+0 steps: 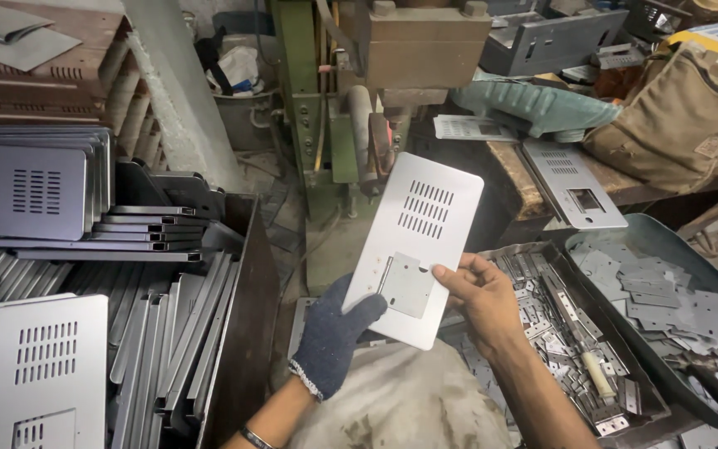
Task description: The worker aligns a small metal bracket onto a larger metal panel and uses a spot welder to join them.
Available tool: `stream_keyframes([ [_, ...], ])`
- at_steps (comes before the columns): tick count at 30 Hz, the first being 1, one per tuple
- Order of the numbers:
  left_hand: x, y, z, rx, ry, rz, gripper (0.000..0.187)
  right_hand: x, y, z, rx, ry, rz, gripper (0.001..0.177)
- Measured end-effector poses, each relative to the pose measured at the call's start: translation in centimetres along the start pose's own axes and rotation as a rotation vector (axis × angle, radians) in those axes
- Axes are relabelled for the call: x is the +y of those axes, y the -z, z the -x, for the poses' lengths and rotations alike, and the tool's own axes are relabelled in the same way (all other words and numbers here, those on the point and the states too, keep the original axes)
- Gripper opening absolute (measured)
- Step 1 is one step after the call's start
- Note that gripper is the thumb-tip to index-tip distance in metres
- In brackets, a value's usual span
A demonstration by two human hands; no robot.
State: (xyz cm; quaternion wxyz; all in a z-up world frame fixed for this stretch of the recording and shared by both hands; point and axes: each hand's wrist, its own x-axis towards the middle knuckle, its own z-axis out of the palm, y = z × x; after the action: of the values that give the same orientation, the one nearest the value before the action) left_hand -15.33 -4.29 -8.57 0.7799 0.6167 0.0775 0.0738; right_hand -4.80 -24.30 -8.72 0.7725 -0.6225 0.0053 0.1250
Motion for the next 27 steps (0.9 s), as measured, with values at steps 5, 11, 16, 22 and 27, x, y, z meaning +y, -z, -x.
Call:
stream_keyframes([
  [5, 0.1, 0.1, 0.0, 0.008, 0.042, 0.014, 0.046, 0.1, -0.1, 0.1, -0.009, 0.007, -0.026, 0.031],
  [11, -0.1, -0.4, 0.2, -0.022, 0.066, 0.079, 0.046, 3.3, 0.9, -0.1, 0.007, -0.001, -0.087, 0.025],
  [16, -1.1, -1.0, 0.3, -0.080, -0.001, -0.070, 0.048, 7.1, 4.3, 1.1, 0.018, -0.134, -0.242, 0.022],
  [22, -0.9, -2.0, 0.4, -0.197, 0.225, 0.068, 0.054, 7.0, 9.5, 5.3, 0.073, -0.332, -0.295, 0.027],
  [27, -1.2, -2.9, 0.3, -0.268, 0.343, 0.155, 0.053, 9.0, 18.0, 8.0, -0.045, -0.462, -0.169, 0.021],
])
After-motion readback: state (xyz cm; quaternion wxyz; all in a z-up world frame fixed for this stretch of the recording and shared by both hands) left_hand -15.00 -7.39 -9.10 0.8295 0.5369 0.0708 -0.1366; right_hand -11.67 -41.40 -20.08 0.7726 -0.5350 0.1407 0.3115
